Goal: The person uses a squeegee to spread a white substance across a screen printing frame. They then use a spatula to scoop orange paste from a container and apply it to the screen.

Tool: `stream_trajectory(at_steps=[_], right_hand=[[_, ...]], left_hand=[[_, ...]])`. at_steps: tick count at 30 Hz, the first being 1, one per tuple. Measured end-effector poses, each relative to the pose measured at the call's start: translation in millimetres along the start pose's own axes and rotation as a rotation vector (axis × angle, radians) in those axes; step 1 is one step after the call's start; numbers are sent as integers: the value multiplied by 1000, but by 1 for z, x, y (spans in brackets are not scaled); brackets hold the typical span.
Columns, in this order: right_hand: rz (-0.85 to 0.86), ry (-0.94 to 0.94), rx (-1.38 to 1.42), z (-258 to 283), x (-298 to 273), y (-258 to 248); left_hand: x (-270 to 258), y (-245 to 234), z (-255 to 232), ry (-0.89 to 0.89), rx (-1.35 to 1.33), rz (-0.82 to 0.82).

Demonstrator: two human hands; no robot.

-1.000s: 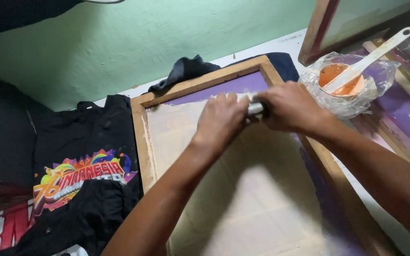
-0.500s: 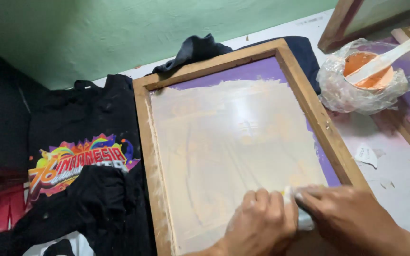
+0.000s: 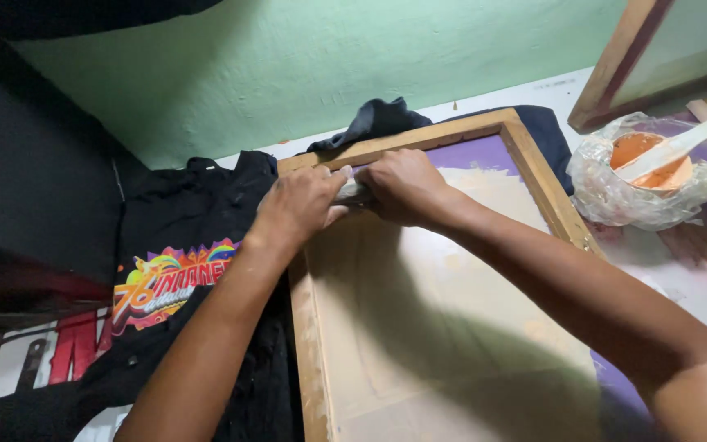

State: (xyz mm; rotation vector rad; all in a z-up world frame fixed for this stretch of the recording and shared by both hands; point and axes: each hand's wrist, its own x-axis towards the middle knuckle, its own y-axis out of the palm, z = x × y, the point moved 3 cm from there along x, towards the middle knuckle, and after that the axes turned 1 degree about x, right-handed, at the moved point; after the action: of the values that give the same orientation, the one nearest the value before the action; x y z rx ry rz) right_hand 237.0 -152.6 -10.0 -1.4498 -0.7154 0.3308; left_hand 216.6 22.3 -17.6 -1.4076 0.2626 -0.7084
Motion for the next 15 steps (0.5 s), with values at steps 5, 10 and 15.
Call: stream_trajectory(at_steps=[5, 10, 15], right_hand=[[21, -39, -148, 17, 15, 14], [129, -29, -167, 36, -25, 13], [302, -149, -108, 85, -117, -7]], left_hand=[[-16, 18, 12, -24, -33, -12], [-46, 0, -23, -9, -59, 26], [-114, -25, -98, 80, -160, 11]])
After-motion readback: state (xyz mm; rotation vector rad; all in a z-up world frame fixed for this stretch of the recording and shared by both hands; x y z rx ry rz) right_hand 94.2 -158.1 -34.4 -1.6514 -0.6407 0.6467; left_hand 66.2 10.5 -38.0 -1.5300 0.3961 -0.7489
